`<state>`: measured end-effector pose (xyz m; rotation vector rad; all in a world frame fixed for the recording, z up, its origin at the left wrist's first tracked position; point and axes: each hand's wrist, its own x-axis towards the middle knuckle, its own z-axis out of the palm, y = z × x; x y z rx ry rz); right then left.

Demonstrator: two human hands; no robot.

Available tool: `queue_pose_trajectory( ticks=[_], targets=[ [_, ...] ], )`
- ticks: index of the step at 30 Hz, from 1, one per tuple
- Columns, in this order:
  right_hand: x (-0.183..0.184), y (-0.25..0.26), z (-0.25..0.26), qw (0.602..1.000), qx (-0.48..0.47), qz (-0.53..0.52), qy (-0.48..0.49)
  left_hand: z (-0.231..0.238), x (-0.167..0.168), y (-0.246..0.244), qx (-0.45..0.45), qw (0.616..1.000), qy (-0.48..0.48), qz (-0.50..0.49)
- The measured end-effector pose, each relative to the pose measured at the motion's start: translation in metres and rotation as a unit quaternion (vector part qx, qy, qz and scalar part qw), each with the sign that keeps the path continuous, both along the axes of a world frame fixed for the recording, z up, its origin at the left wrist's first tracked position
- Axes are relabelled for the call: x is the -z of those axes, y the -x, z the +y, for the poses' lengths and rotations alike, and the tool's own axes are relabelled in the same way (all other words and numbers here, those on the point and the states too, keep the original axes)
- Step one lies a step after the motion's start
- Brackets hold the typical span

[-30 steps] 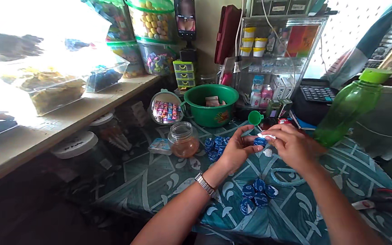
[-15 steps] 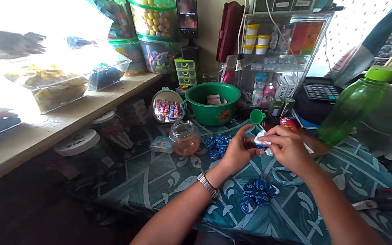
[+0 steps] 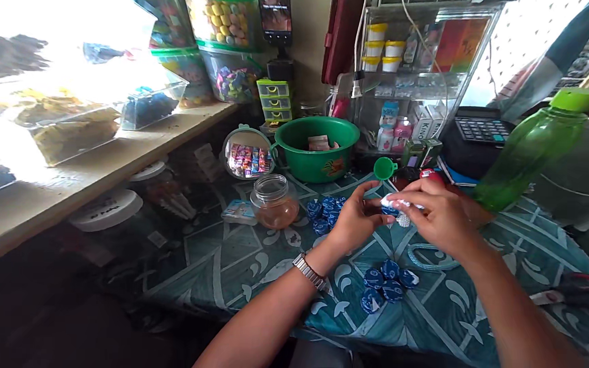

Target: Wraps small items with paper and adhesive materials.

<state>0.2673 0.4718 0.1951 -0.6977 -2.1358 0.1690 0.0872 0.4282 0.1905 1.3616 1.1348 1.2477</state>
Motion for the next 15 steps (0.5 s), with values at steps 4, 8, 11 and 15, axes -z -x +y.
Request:
queue_pose_trajectory(
  ticks=[4,8,11,15],
  targets=[
    [0.006,0.004,0.002,0.999,0.013,-0.028,-0.029,0.0,0.0,0.001,0.018,1.0,0.012,-0.022],
    [-0.002,-0.014,0.014,0.996,0.09,0.004,-0.019,-0.003,-0.004,-0.003,0.047,0.989,0.052,-0.127],
    [-0.007,-0.014,0.009,0.996,0.074,0.041,0.029,-0.003,-0.006,-0.001,0.023,0.979,0.067,-0.19],
    [-0.003,-0.002,0.005,0.996,0.04,0.057,0.057,-0.001,-0.007,0.0,-0.013,0.972,0.078,-0.221]
  ],
)
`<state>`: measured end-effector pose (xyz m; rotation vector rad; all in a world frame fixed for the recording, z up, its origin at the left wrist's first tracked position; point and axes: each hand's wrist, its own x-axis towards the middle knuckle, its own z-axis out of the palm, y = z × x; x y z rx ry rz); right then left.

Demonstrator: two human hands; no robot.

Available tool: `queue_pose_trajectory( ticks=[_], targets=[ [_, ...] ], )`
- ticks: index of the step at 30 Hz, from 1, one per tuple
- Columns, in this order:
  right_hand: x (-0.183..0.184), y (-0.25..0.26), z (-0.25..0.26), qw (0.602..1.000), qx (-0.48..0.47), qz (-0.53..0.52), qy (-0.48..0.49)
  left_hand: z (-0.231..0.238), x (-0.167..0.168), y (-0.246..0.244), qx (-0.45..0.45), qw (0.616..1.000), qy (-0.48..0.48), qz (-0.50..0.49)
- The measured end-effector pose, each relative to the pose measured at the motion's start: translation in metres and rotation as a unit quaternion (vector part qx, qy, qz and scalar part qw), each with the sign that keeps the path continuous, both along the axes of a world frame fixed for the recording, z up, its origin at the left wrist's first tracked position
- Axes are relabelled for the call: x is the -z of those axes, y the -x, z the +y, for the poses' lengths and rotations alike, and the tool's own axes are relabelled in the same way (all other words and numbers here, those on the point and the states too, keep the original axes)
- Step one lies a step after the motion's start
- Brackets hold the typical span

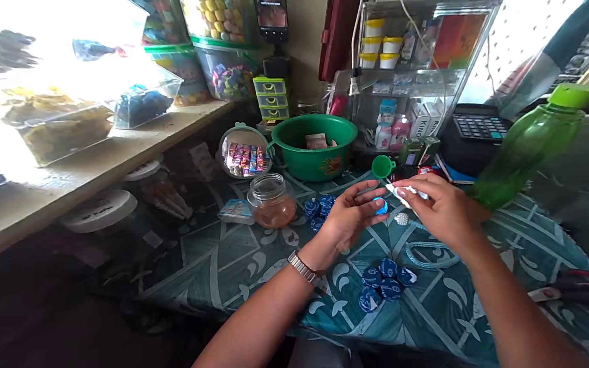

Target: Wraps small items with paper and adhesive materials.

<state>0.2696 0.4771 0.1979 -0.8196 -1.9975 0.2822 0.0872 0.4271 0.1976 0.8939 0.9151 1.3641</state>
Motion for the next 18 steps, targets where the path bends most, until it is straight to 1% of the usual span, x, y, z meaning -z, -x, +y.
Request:
queue_pose_trajectory(
  ticks=[5,8,10,13,14,16,18],
  targets=[
    [0.005,0.009,-0.006,0.999,-0.034,-0.018,0.022,0.001,0.0,0.0,0.004,0.999,0.013,-0.04],
    [-0.002,-0.003,-0.005,0.995,-0.034,-0.067,0.064,0.003,0.004,0.0,-0.008,0.997,0.004,-0.071],
    [-0.008,-0.01,-0.005,0.993,-0.02,-0.094,0.072,0.004,0.005,0.004,-0.001,0.997,-0.01,-0.074],
    [-0.007,-0.009,-0.003,0.999,0.014,-0.037,0.028,0.005,0.006,0.008,0.013,1.0,-0.014,-0.022],
    [-0.006,-0.007,-0.004,1.0,0.02,-0.012,0.011,0.006,0.007,0.007,0.015,1.0,-0.018,-0.021],
    [-0.003,0.0,-0.005,1.0,0.005,0.019,-0.021,0.006,0.008,0.005,0.02,0.998,-0.023,-0.046],
    [0.001,0.006,-0.007,0.999,-0.028,0.015,-0.042,0.005,0.008,0.005,0.024,0.997,-0.019,-0.07]
  ],
)
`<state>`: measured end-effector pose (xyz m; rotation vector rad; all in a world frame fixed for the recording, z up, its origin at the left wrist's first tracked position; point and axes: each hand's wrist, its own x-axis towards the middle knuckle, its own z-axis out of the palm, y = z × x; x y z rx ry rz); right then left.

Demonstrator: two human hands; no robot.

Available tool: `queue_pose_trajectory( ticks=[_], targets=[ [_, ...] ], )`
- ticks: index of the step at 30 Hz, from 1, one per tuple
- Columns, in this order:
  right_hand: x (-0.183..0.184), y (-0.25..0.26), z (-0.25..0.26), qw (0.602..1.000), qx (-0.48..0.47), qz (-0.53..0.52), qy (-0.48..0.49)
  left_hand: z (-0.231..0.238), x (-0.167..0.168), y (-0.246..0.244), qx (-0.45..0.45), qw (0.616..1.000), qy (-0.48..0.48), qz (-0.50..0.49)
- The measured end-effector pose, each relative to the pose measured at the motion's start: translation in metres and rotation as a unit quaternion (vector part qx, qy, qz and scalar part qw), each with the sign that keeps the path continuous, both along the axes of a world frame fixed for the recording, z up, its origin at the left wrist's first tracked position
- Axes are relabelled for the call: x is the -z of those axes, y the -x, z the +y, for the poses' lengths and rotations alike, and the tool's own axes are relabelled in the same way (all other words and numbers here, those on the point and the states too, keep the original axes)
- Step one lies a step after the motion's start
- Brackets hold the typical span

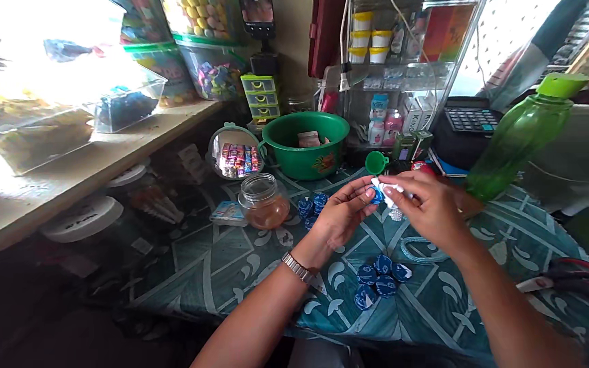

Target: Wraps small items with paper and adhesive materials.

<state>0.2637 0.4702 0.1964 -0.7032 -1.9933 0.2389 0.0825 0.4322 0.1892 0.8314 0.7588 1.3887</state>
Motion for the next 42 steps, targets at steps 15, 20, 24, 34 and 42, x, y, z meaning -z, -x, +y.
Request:
queue_pose_trajectory(
  ticks=[15,20,24,34,42],
  targets=[
    [0.007,0.007,-0.003,0.999,-0.023,-0.006,-0.038,-0.002,-0.001,-0.003,0.012,0.999,0.042,0.008],
    [0.001,-0.001,0.0,0.998,0.054,-0.024,-0.036,-0.003,-0.004,-0.004,0.024,0.998,0.045,0.022],
    [0.001,-0.001,0.002,0.999,0.035,-0.005,-0.022,-0.004,-0.004,-0.004,0.035,0.999,0.033,0.015],
    [0.003,-0.005,0.0,0.997,-0.024,-0.056,-0.039,0.002,-0.004,0.003,-0.032,0.998,0.054,0.004],
    [0.007,0.0,0.006,0.994,0.047,-0.004,-0.096,-0.002,-0.003,-0.003,0.044,0.996,0.072,0.016]
  ],
)
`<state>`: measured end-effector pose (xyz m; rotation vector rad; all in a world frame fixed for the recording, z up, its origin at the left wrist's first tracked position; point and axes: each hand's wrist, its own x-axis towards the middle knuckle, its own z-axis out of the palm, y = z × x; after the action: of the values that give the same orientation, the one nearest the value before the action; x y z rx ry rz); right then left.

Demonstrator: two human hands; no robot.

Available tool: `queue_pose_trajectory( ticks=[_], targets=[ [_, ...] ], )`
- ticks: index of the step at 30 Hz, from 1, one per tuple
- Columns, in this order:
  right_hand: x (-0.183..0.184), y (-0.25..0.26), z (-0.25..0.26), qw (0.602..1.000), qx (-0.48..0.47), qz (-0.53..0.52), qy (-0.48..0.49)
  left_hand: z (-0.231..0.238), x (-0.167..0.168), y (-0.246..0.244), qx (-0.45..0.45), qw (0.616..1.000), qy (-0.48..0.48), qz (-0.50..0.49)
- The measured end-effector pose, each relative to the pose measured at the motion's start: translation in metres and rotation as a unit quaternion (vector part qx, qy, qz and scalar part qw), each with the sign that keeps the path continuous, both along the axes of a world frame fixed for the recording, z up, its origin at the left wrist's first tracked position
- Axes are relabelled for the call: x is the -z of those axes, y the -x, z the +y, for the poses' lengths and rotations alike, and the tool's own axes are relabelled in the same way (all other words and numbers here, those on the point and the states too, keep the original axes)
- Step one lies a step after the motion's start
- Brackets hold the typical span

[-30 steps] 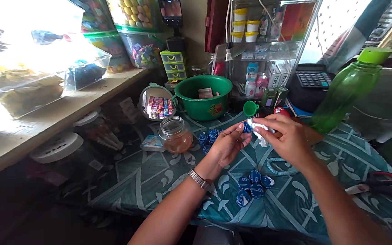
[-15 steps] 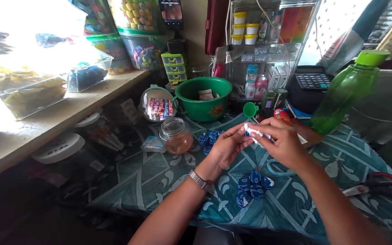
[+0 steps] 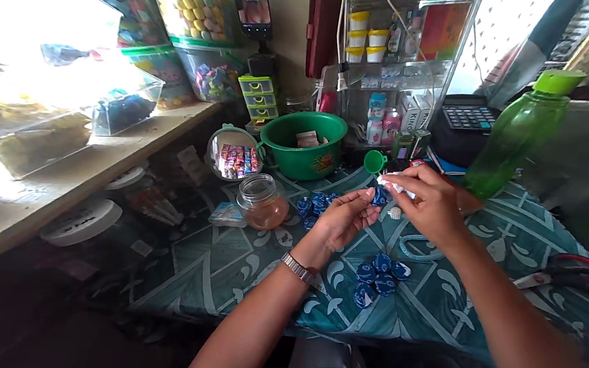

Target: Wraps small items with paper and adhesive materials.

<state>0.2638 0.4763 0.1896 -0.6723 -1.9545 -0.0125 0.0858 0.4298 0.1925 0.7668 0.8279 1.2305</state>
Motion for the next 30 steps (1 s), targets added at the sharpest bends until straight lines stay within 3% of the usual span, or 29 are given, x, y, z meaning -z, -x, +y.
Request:
queue_pose_trajectory(
  ticks=[6,14,20,24,28,30],
  targets=[
    [-0.007,0.0,-0.005,0.999,-0.043,0.026,0.019,0.0,-0.002,0.001,-0.001,0.999,-0.012,-0.036],
    [0.001,-0.007,0.003,0.986,-0.127,-0.104,0.018,0.006,0.004,0.005,-0.048,0.998,0.029,0.007],
    [-0.005,-0.005,-0.002,0.996,-0.085,-0.024,0.002,0.005,0.0,0.003,-0.045,0.998,0.043,0.003],
    [0.003,0.005,-0.003,0.997,-0.072,-0.017,-0.001,0.002,0.003,-0.001,-0.024,0.999,0.031,0.006],
    [-0.001,-0.003,0.001,1.0,0.007,0.002,0.004,0.002,0.002,-0.001,-0.015,0.999,0.035,0.005],
    [-0.005,-0.005,0.001,1.0,-0.006,0.021,0.01,0.002,0.001,-0.001,-0.02,0.999,0.04,0.006]
  ],
)
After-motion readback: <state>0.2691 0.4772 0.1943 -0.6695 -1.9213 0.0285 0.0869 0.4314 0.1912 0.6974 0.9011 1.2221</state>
